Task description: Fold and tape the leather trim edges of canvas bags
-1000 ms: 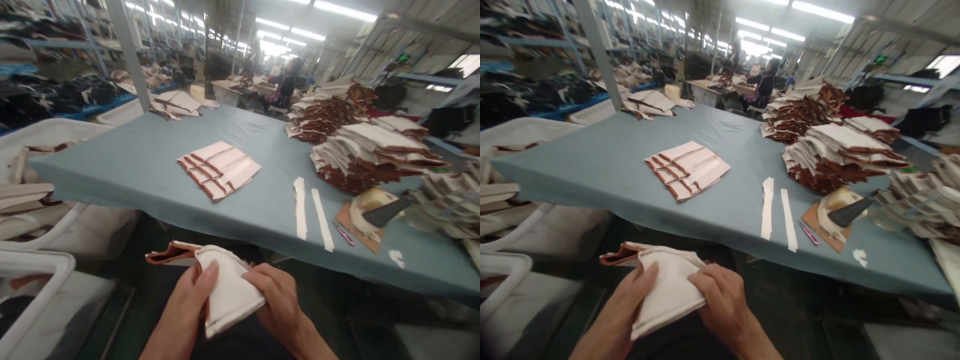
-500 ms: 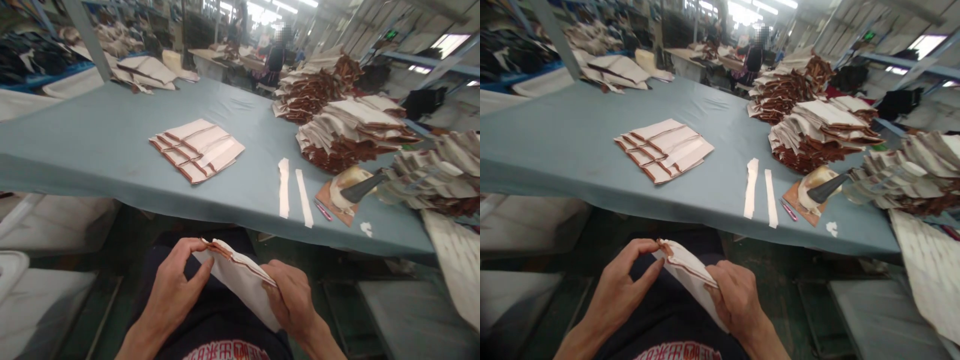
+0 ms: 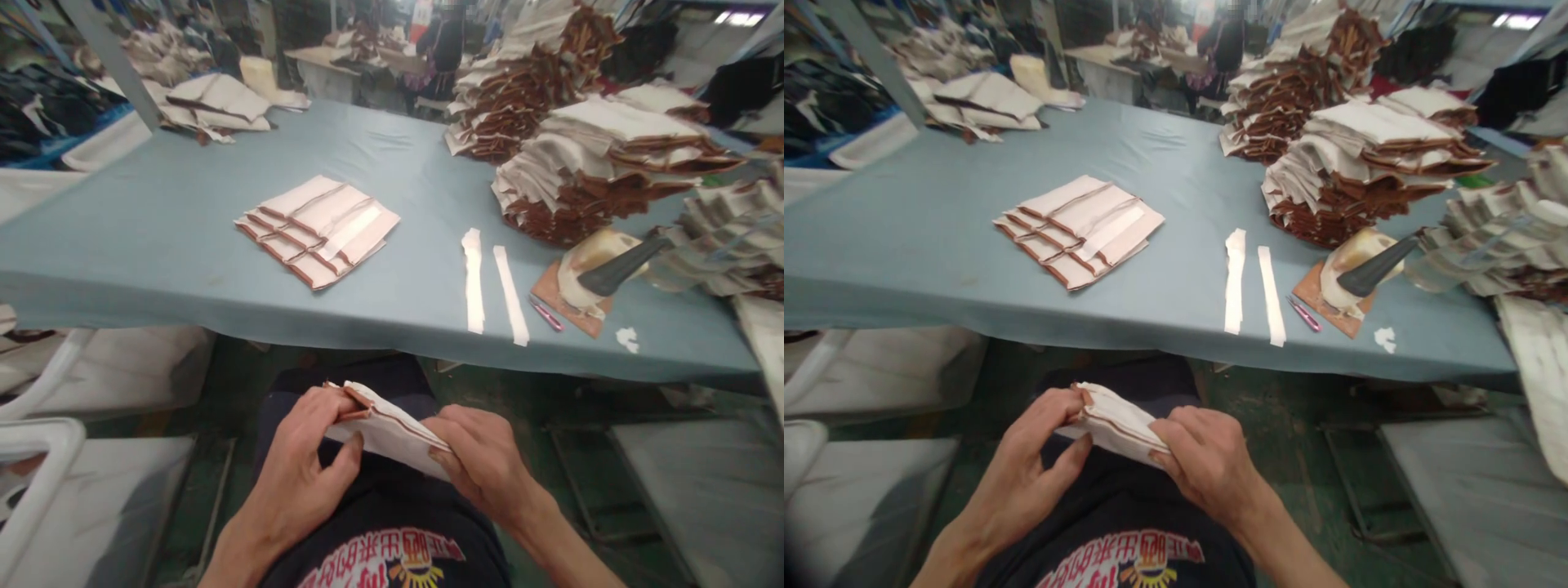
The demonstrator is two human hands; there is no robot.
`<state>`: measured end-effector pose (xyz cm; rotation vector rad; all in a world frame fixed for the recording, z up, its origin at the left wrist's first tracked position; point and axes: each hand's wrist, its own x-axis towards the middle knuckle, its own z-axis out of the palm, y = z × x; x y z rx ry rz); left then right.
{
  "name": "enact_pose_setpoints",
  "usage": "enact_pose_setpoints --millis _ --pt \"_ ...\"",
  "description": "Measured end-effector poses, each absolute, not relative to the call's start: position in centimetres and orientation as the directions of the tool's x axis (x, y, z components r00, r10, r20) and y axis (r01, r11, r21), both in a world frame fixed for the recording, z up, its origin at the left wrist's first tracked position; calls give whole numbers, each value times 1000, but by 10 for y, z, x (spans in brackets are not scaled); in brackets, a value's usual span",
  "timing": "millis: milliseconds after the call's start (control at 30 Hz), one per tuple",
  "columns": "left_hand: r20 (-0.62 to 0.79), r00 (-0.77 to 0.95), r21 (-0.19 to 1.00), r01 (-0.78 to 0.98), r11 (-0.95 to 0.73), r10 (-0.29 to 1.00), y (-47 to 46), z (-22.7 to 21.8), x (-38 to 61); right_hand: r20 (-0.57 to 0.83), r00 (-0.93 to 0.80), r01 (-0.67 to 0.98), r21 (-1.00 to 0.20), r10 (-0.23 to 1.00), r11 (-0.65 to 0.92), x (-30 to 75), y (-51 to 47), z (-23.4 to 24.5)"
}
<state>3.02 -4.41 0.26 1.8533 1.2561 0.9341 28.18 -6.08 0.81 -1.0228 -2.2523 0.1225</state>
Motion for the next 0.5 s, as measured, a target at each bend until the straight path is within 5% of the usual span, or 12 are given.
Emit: enact_pose_setpoints --millis 200,333,500 --pt "-217 235 937 323 134 947 -44 36 27 495 -501 639 -341 710 689 265 -50 -5" --pt "-248 202 900 410 148 947 -44 46 25 398 -374 470 -697 837 542 242 -53 2" --pt "-177 203 844 534 42 963 -48 65 28 -35 -322 140 -990 946 11 223 -42 28"
